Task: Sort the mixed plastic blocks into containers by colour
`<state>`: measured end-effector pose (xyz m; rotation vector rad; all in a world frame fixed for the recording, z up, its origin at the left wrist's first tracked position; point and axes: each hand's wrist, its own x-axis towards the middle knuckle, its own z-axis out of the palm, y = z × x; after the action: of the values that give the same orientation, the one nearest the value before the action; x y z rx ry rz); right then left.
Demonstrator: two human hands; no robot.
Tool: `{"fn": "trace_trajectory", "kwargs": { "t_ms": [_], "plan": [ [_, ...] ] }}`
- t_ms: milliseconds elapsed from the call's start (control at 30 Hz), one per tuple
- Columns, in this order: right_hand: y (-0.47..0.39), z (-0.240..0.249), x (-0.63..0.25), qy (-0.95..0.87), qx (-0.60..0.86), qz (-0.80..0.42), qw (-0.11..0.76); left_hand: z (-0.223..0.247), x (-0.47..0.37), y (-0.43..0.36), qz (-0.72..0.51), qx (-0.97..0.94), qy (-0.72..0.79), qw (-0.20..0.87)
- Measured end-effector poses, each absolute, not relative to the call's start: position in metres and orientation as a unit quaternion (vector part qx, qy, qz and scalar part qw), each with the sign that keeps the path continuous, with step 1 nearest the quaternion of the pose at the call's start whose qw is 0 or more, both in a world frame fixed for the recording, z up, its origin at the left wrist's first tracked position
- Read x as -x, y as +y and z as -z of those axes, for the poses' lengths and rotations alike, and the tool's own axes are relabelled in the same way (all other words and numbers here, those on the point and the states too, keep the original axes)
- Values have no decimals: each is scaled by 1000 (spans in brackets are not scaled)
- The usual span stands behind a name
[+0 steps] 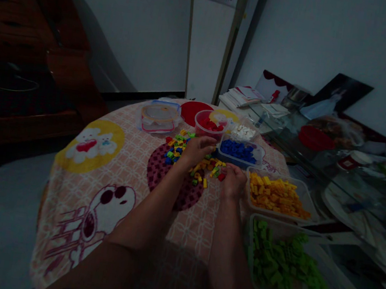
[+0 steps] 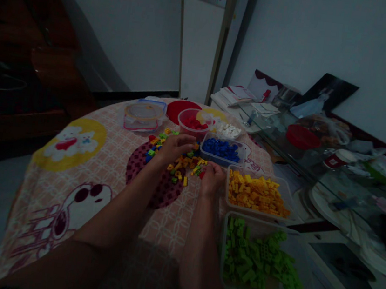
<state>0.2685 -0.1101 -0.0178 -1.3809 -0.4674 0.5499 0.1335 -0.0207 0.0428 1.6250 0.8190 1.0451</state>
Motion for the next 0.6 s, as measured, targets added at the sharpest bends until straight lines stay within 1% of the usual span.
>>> {"fn": "trace_trajectory", "kwargs": {
  "t_ms": [67, 200, 367, 467, 600],
  "plan": [
    [-110, 17, -268, -202, 622, -253, 713, -53, -112, -16, -391, -713, 373, 447],
    [-110, 16, -268, -198, 622, -254, 714, -70, -77, -12, -256, -796, 425, 347],
    [-110, 18, -269, -205, 626, -252, 709, -78, -61, -13, -108, -846, 459, 249],
    [-110, 18, -269, -204, 623, -251, 712, -77, -59, -14, -61, -841, 477, 248],
    [-111, 15, -266, -200, 617, -258, 716, -74, -61, -15, -35, -836, 480, 265]
  ]
}}
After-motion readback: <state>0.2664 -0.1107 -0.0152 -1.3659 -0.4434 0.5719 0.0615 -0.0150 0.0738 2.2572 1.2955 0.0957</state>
